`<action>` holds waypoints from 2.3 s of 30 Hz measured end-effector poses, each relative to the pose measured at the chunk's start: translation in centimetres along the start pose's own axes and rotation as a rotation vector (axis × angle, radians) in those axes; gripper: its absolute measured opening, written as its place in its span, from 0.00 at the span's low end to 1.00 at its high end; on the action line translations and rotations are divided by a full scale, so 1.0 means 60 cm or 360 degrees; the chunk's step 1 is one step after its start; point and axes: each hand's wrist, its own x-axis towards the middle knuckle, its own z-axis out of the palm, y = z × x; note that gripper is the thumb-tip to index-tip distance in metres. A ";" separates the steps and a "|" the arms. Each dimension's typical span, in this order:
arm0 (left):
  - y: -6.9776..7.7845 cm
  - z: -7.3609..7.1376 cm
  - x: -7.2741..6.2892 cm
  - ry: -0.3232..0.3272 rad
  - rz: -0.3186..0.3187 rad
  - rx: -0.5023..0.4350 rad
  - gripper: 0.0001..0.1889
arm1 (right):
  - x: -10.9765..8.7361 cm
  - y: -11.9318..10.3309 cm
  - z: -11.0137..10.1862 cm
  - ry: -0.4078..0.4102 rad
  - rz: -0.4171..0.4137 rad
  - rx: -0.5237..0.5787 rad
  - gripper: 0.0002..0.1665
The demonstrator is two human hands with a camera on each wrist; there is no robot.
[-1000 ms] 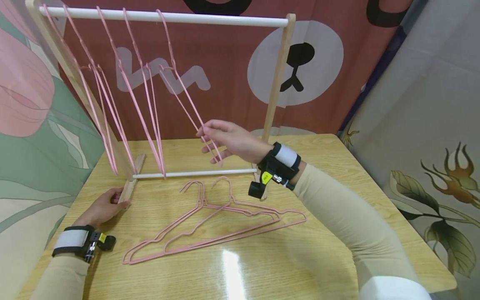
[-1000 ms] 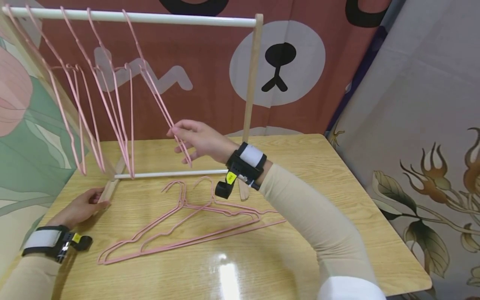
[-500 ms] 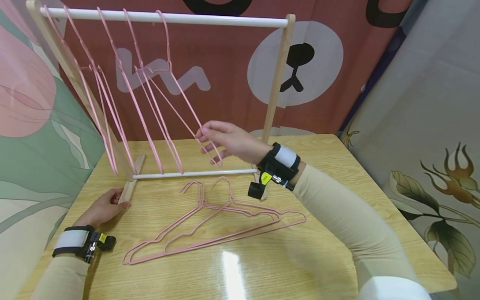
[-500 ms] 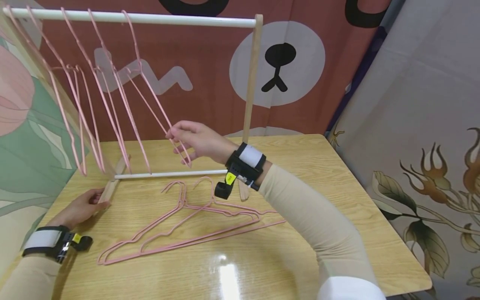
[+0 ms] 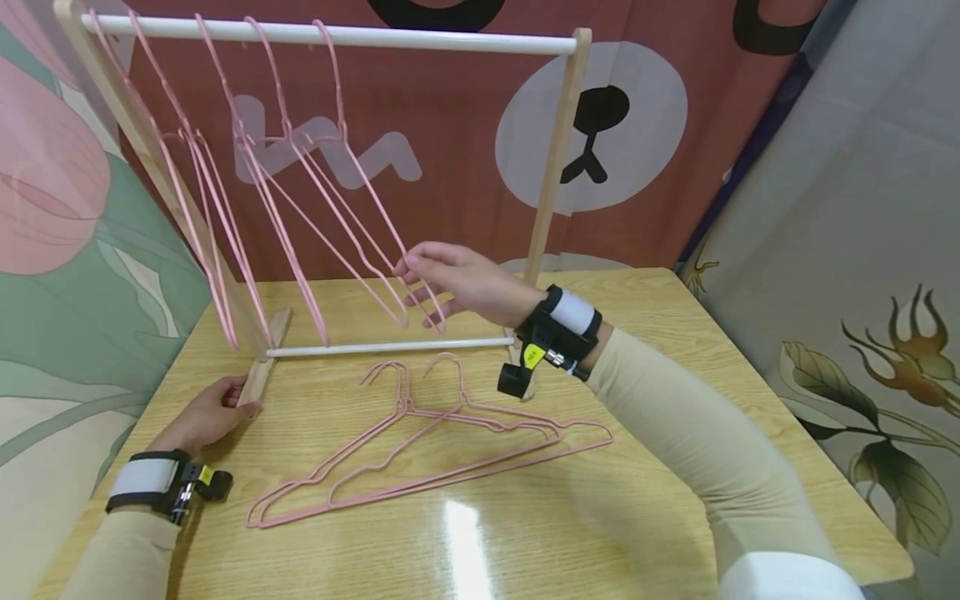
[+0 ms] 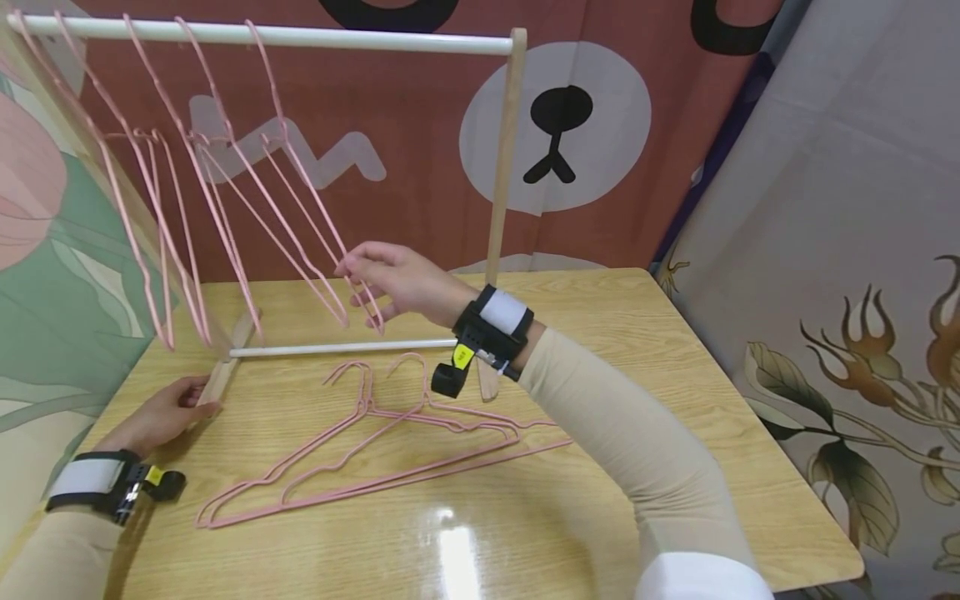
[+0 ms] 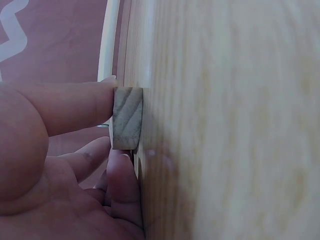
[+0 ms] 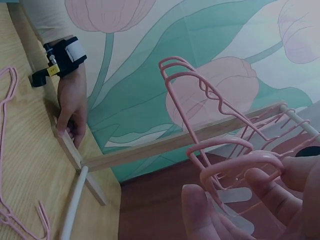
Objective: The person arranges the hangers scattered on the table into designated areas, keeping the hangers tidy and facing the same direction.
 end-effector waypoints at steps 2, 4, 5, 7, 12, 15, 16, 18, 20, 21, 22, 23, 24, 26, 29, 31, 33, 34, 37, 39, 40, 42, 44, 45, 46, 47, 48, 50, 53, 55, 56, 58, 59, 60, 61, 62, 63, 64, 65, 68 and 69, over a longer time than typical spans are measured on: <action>0.000 0.000 0.000 0.0000 0.0002 -0.0001 0.33 | -0.001 0.000 -0.001 -0.0003 -0.0001 -0.0015 0.20; -0.001 0.000 0.001 0.0002 -0.0002 -0.0002 0.33 | -0.001 0.002 -0.001 -0.0005 -0.0005 -0.0028 0.21; -0.001 0.000 0.002 0.0001 -0.0004 -0.0003 0.33 | -0.001 0.002 -0.002 -0.0006 -0.0008 -0.0033 0.21; -0.002 0.000 0.003 0.0004 -0.0006 -0.0003 0.33 | -0.001 0.003 -0.002 -0.0003 -0.0011 -0.0042 0.21; -0.004 0.001 0.005 0.0009 -0.0004 0.0006 0.33 | -0.003 0.003 -0.004 0.0000 -0.0002 -0.0038 0.21; -0.006 0.002 0.006 0.0006 -0.0008 0.0006 0.33 | -0.004 0.002 -0.004 0.0004 0.0015 -0.0039 0.22; -0.006 0.002 0.006 0.0005 -0.0011 0.0005 0.33 | -0.005 0.002 -0.004 0.0007 0.0018 -0.0040 0.22; -0.006 0.002 0.006 -0.0001 -0.0016 0.0005 0.33 | -0.006 0.003 -0.005 0.0016 0.0031 -0.0046 0.23; -0.007 0.002 0.006 -0.0004 -0.0016 0.0000 0.33 | -0.007 0.004 -0.007 0.0027 0.0045 -0.0039 0.24; -0.007 0.002 0.006 -0.0005 -0.0016 -0.0001 0.33 | -0.008 0.005 -0.008 0.0037 0.0053 -0.0036 0.24; -0.007 0.002 0.006 -0.0006 -0.0016 -0.0004 0.33 | -0.009 0.006 -0.009 0.0046 0.0061 -0.0028 0.24; -0.007 0.003 0.006 -0.0004 -0.0016 0.0000 0.33 | -0.010 0.007 -0.011 0.0055 0.0069 -0.0018 0.24; -0.008 0.003 0.006 0.0000 -0.0014 0.0002 0.33 | -0.011 0.008 -0.013 0.0066 0.0072 -0.0014 0.24; -0.009 0.003 0.006 0.0000 -0.0012 0.0003 0.33 | -0.015 0.010 -0.017 0.0088 0.0077 -0.0010 0.24; -0.011 0.004 0.006 0.0002 -0.0010 0.0012 0.33 | -0.020 0.017 -0.027 0.0106 0.0067 -0.0031 0.25; -0.011 0.003 0.006 -0.0004 -0.0013 0.0008 0.33 | -0.025 0.022 -0.035 0.0116 0.0062 -0.0058 0.25; -0.011 0.002 0.006 -0.0009 -0.0021 0.0004 0.34 | -0.029 0.028 -0.042 0.0120 0.0059 -0.0098 0.24; -0.011 0.002 0.005 -0.0010 -0.0025 0.0003 0.34 | -0.032 0.031 -0.046 0.0120 0.0060 -0.0113 0.24; -0.008 0.002 0.005 -0.0003 -0.0032 0.0001 0.33 | -0.039 0.040 -0.057 0.0110 0.0060 -0.0173 0.21; -0.007 0.002 0.004 0.0002 -0.0035 -0.0001 0.33 | -0.045 0.045 -0.063 0.0097 0.0060 -0.0219 0.20; -0.007 0.003 0.004 0.0005 -0.0035 -0.0001 0.33 | -0.048 0.047 -0.066 0.0093 0.0061 -0.0244 0.19; -0.008 0.003 0.005 0.0001 -0.0040 -0.0010 0.33 | -0.054 0.052 -0.074 0.0083 0.0068 -0.0310 0.17; -0.008 0.003 0.005 -0.0005 -0.0049 -0.0014 0.33 | -0.061 0.056 -0.081 0.0068 0.0067 -0.0386 0.16; -0.009 0.003 0.005 -0.0005 -0.0050 -0.0012 0.33 | -0.064 0.059 -0.085 0.0059 0.0066 -0.0421 0.15; -0.008 0.003 0.005 -0.0003 -0.0048 -0.0007 0.33 | -0.068 0.061 -0.088 0.0051 0.0067 -0.0453 0.15; -0.008 0.003 0.005 -0.0005 -0.0048 -0.0006 0.33 | -0.071 0.064 -0.092 0.0040 0.0067 -0.0482 0.15; -0.008 0.003 0.005 -0.0003 -0.0036 -0.0009 0.33 | -0.075 0.067 -0.096 0.0027 0.0065 -0.0505 0.15; -0.008 0.002 0.005 0.0007 -0.0010 -0.0001 0.33 | -0.082 0.074 -0.104 0.0004 0.0068 -0.0563 0.14; -0.009 0.002 0.006 0.0016 0.0028 -0.0005 0.32 | -0.094 0.083 -0.115 -0.0057 0.0088 -0.0651 0.14; -0.009 0.002 0.006 0.0020 0.0036 -0.0003 0.31 | -0.101 0.092 -0.123 -0.0123 0.0095 -0.0711 0.14; -0.009 0.002 0.005 0.0021 0.0036 -0.0005 0.31 | -0.104 0.097 -0.126 -0.0165 0.0096 -0.0739 0.14; -0.009 0.002 0.005 0.0021 0.0035 -0.0008 0.31 | -0.109 0.107 -0.131 -0.0248 0.0083 -0.0812 0.13; -0.009 0.002 0.004 0.0022 0.0036 -0.0011 0.31 | -0.112 0.112 -0.133 -0.0283 0.0084 -0.0848 0.13; -0.009 0.002 0.004 0.0023 0.0035 -0.0008 0.32 | -0.115 0.117 -0.135 -0.0313 0.0084 -0.0882 0.13; -0.008 0.002 0.004 0.0022 0.0033 -0.0006 0.32 | -0.118 0.122 -0.137 -0.0336 0.0083 -0.0924 0.13; -0.008 0.001 0.003 0.0022 0.0032 -0.0002 0.32 | -0.121 0.127 -0.138 -0.0352 0.0080 -0.0974 0.13; -0.007 0.001 0.003 0.0019 0.0030 -0.0001 0.32 | -0.123 0.131 -0.138 -0.0360 0.0082 -0.1025 0.13; -0.007 0.002 0.003 0.0017 0.0023 0.0002 0.33 | -0.126 0.135 -0.139 -0.0369 0.0087 -0.1068 0.13; -0.007 0.002 0.003 0.0013 0.0018 0.0003 0.33 | -0.128 0.140 -0.140 -0.0378 0.0088 -0.1104 0.13; -0.006 0.001 0.004 0.0004 0.0000 0.0004 0.33 | -0.132 0.152 -0.144 -0.0399 0.0091 -0.1210 0.12; -0.005 0.001 0.004 0.0002 -0.0005 -0.0001 0.33 | -0.133 0.156 -0.146 -0.0410 0.0096 -0.1233 0.11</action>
